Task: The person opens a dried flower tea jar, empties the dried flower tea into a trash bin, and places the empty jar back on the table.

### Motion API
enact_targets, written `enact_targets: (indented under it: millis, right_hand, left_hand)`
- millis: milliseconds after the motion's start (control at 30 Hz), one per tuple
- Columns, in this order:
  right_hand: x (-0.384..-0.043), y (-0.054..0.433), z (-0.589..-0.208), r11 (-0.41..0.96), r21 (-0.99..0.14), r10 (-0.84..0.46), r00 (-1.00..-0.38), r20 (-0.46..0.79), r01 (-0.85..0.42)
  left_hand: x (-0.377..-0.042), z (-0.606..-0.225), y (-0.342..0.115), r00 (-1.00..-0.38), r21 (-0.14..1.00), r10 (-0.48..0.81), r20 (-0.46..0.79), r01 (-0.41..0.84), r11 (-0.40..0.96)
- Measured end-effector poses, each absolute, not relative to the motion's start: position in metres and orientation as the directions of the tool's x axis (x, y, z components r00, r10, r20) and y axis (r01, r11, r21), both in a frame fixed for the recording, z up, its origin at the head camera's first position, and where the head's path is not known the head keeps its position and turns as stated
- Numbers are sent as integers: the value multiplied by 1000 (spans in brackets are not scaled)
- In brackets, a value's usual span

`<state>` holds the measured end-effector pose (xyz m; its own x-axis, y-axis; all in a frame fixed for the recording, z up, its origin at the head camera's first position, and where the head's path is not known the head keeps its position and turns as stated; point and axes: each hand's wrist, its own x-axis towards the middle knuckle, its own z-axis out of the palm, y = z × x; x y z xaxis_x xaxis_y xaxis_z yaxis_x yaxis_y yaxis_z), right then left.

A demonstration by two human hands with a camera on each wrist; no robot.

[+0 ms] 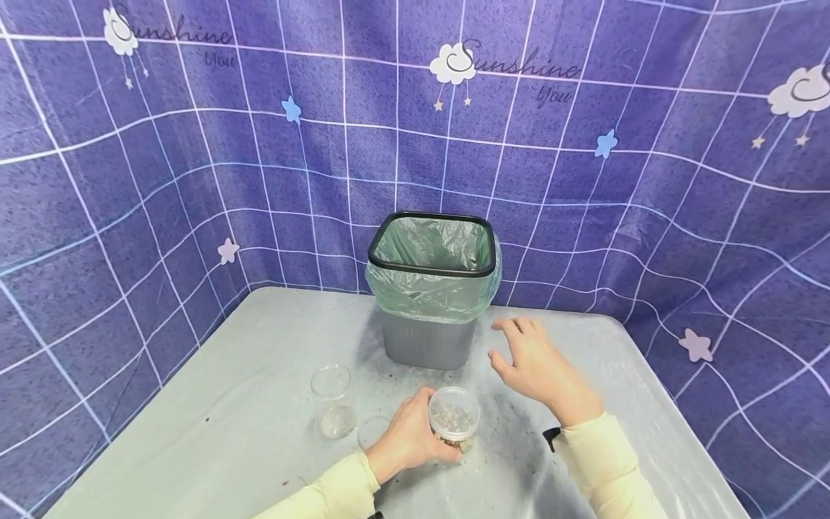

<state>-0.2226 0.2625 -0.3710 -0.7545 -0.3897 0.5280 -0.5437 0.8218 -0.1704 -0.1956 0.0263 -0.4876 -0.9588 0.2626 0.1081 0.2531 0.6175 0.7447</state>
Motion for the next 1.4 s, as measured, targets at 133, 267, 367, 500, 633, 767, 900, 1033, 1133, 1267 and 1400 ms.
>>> enact_targets:
  millis: [133,267,367,500,633,767,900,1033,1133,1267,1400]
  right_hand:
    - [-220,258,-380,826,-171,-393,-767,508,-537]
    - [-219,255,-385,828,-165,-402,-772,493,-536]
    - [-219,253,-384,826,-163,-407,-771,489,-540]
    - [-218,247,-380,821,-168,-409,-767,495,-546]
    - [-216,241,-377,808,-177,-416,-758,502,-561]
    - [-213,236,-372,793,-182,-422,-741,523,-581]
    - [-210,231,-359,769,-181,-428,-704,567,-613]
    - [-203,227,-344,747,-163,-435,-659,614,-645]
    - [-198,225,-335,742,-157,-431,-642,634,-652]
    - [-194,222,-325,741,-165,-415,-638,649,-650]
    - [-192,218,-320,737,-179,-408,-640,651,-652]
  left_hand:
    - [-195,-490,26,-957,742,268,106,256,619]
    - [-195,-491,25,-955,743,278,101,258,617]
    - [-197,-491,25,-954,741,282,101,261,619]
    - [-198,-490,25,-952,733,285,113,274,623]
    - [-196,-487,24,-946,719,297,132,297,628]
    - [-196,-479,21,-926,699,324,194,362,616]
    - [-198,-462,17,-896,694,349,274,436,573]
    - [-198,-442,12,-874,693,357,329,480,537]
    - [-197,-427,10,-861,688,348,371,507,520]
    - [-195,-410,7,-850,685,323,417,527,504]
    - [-195,-397,5,-842,697,302,447,540,473]
